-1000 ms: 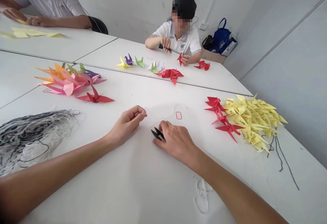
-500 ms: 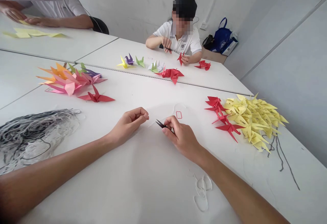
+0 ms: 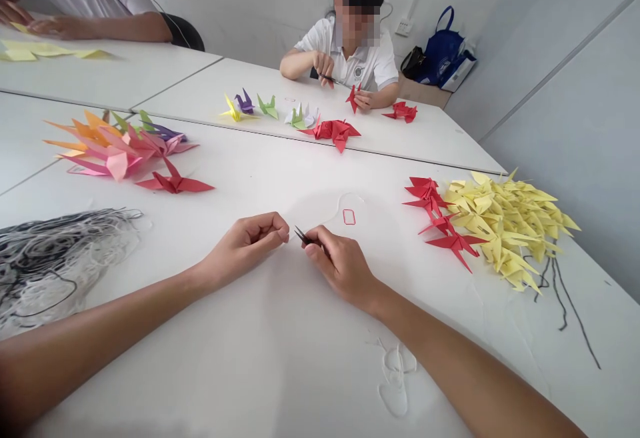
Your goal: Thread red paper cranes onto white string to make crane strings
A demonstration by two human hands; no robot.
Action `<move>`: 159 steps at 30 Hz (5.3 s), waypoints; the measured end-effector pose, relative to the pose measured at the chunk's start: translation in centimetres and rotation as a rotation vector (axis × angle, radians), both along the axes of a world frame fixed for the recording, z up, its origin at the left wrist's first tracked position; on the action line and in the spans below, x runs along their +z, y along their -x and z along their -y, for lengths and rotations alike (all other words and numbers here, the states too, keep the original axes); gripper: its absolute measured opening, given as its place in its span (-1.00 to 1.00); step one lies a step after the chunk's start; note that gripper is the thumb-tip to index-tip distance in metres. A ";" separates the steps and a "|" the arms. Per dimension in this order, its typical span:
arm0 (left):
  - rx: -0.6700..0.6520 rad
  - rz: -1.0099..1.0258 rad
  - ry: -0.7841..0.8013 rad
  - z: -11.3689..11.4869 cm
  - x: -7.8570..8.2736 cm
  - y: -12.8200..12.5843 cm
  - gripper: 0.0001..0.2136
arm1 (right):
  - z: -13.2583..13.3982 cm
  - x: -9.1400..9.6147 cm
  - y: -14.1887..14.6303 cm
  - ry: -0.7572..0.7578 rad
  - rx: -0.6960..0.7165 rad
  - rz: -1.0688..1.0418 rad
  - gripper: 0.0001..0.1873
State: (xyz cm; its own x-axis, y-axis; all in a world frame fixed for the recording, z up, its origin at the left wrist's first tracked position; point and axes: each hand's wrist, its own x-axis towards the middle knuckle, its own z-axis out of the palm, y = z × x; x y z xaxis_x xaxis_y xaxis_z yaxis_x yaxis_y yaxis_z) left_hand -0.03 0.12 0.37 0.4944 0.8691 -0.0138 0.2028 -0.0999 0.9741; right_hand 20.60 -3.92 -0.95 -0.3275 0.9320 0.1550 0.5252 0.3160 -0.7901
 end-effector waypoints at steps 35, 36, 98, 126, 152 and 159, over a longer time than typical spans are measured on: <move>-0.053 -0.064 -0.039 0.0 0.3 0.0 -0.84 | 0.0 -0.2 -0.3 0.006 0.009 -0.030 -0.73; -0.051 -0.063 -0.038 0.0 0.3 0.0 -0.84 | 0.0 -0.2 -0.3 0.009 0.010 -0.028 -0.73; -0.084 -0.095 0.032 0.0 1.2 -0.1 -0.83 | -0.1 -0.1 -0.2 0.030 0.021 0.009 -0.72; -0.103 -0.101 0.056 0.1 1.2 -0.1 -0.84 | -0.1 0.0 -0.3 0.045 0.038 0.011 -0.75; -0.102 -0.099 0.051 0.1 1.1 -0.1 -0.83 | -0.1 -0.1 -0.3 0.061 0.035 -0.015 -0.75; -0.101 -0.090 0.053 0.0 1.1 -0.1 -0.83 | -0.2 -0.1 -0.3 0.056 0.037 -0.019 -0.75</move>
State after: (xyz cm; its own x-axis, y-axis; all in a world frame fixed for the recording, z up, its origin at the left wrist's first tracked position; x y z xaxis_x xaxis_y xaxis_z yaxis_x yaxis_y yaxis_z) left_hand 0.07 0.15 1.49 0.5742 0.8118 -0.1067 0.2812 -0.0731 0.9569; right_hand 20.89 -3.74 -1.03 -0.3593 0.9268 0.1093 0.4984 0.2896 -0.8171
